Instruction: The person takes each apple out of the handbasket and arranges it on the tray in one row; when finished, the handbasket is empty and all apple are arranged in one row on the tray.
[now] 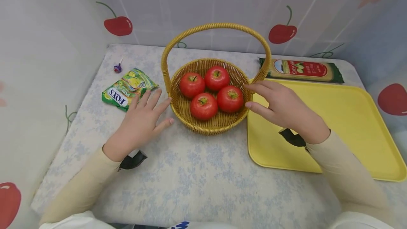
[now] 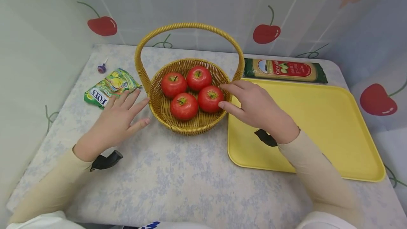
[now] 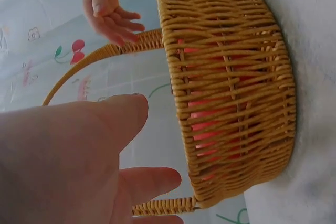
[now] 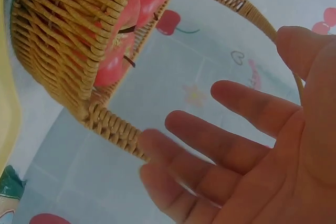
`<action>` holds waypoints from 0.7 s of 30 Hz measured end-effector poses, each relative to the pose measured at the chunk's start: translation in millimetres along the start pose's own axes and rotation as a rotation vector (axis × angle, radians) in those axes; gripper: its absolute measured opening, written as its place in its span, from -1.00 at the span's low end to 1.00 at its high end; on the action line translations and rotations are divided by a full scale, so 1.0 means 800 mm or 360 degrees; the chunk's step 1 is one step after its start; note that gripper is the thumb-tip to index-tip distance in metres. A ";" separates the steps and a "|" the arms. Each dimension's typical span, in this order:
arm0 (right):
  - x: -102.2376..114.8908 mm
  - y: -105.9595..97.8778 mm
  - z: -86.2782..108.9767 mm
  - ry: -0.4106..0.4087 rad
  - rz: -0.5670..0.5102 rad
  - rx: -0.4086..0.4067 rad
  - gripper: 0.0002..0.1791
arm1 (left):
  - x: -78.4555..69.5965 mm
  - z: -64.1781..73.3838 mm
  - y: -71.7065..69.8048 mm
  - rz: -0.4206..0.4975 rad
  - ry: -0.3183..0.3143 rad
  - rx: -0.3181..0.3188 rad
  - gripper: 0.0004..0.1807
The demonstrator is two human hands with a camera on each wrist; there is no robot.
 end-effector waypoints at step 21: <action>0.019 0.059 -0.061 -0.0007 -0.0223 0.0160 -0.36 | -0.032 -0.022 0.026 0.0100 0.0166 -0.0070 -0.38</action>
Point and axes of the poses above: each hand's wrist, its own z-axis away from the middle knuckle, its own y-axis out of the palm, x = y × z, the point moved 3 cm from there along -z, towards the middle knuckle, and after that the axes turned 9 degrees about -z, right-handed, at the moved point
